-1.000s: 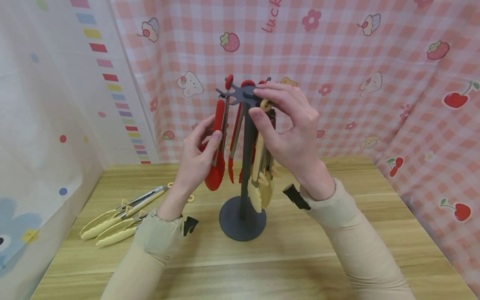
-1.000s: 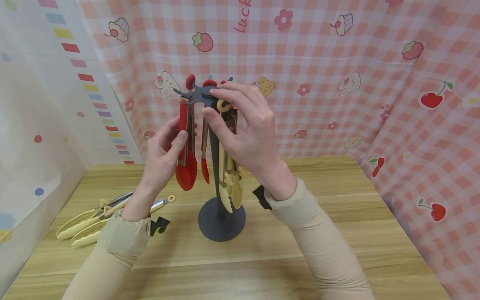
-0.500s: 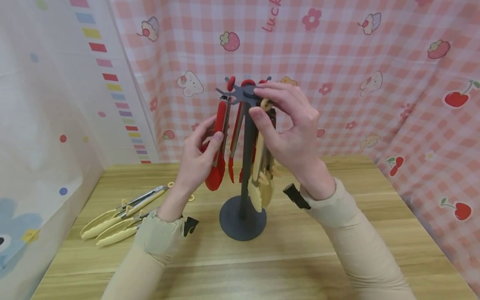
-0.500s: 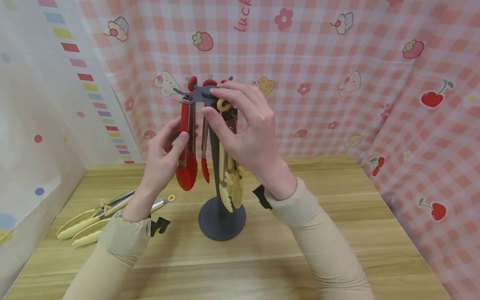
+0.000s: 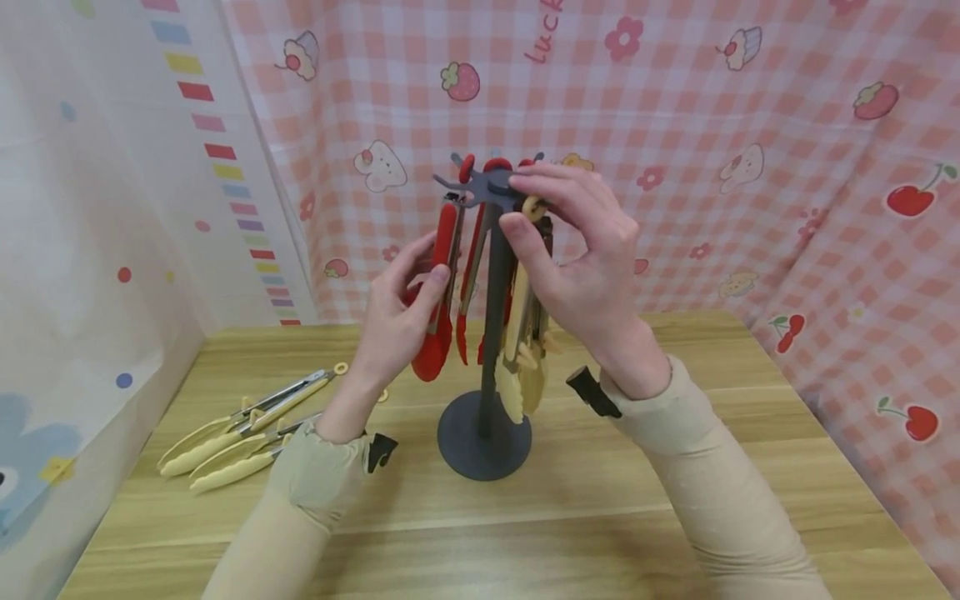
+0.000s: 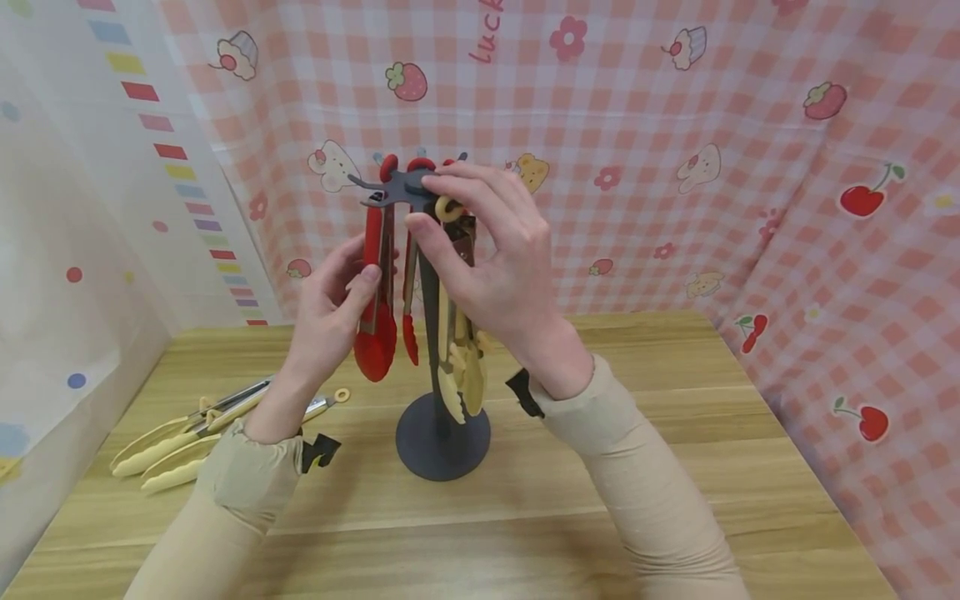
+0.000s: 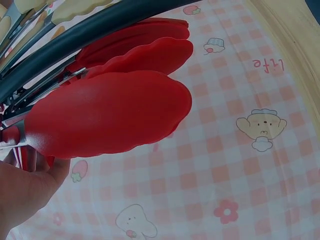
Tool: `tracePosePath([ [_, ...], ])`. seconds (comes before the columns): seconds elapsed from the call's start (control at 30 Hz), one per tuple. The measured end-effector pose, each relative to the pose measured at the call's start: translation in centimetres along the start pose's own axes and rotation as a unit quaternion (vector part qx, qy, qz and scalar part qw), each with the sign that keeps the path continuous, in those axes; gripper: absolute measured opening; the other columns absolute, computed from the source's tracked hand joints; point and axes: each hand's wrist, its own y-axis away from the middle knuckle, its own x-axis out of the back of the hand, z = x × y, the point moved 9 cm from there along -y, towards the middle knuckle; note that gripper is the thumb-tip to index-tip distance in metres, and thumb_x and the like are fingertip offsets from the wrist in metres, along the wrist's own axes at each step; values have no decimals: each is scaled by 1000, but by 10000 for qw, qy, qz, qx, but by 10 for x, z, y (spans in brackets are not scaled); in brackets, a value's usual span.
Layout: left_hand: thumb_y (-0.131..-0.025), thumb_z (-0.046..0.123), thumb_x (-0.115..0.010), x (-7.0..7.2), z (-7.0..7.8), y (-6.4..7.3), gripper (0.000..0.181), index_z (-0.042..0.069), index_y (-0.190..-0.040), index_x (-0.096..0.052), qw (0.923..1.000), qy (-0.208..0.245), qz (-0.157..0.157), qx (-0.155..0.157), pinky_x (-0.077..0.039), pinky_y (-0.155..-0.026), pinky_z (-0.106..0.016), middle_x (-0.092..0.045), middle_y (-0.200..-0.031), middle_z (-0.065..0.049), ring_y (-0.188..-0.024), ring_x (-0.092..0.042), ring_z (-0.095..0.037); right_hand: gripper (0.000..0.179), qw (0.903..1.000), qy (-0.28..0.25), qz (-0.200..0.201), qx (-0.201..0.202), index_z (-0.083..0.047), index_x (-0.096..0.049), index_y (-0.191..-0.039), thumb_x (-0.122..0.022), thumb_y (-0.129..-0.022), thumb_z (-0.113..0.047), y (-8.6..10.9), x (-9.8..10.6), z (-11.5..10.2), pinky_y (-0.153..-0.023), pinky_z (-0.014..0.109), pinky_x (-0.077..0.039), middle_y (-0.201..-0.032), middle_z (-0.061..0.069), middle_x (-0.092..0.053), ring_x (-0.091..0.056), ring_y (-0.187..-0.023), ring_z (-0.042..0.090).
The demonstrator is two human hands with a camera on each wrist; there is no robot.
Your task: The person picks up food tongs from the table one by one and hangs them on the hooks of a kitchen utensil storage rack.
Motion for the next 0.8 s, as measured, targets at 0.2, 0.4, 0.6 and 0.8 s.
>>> tracePosePath([
  [0.2,-105,6,-59,0,0,0,47,2,-152,-51,10000,7,-41,21,-57,-90,-18,-65,-134,-24,-115,-66,-35,63,10000,5,3,28,1,-78,-111,-64,-99,-59,0,0,-1,-97,23,-60,-114,21,-77,-67,-106,31],
  [0.4,-105,6,-59,-1,-2,2,48,2,-152,-51,9999,-29,-75,80,-57,-89,-17,-64,-136,-24,-116,-66,-35,63,10000,-5,19,54,1,-78,-111,-64,-99,-59,-1,0,-1,-96,23,-60,-114,21,-77,-67,-105,31],
  [0.6,-105,6,-59,-1,-1,2,49,2,-153,-50,9999,-39,-102,49,-57,-89,-17,-64,-137,-24,-117,-66,-36,63,10000,-19,51,42,1,-78,-111,-65,-99,-59,-1,1,0,-96,23,-60,-114,21,-77,-67,-106,31],
  [0.8,-105,5,-58,0,-2,3,49,2,-153,-50,9999,-9,-110,103,-57,-89,-18,-64,-136,-24,-115,-67,-37,62,10000,-24,16,58,1,-78,-111,-65,-99,-59,-1,0,0,-96,22,-59,-114,21,-77,-66,-106,31],
])
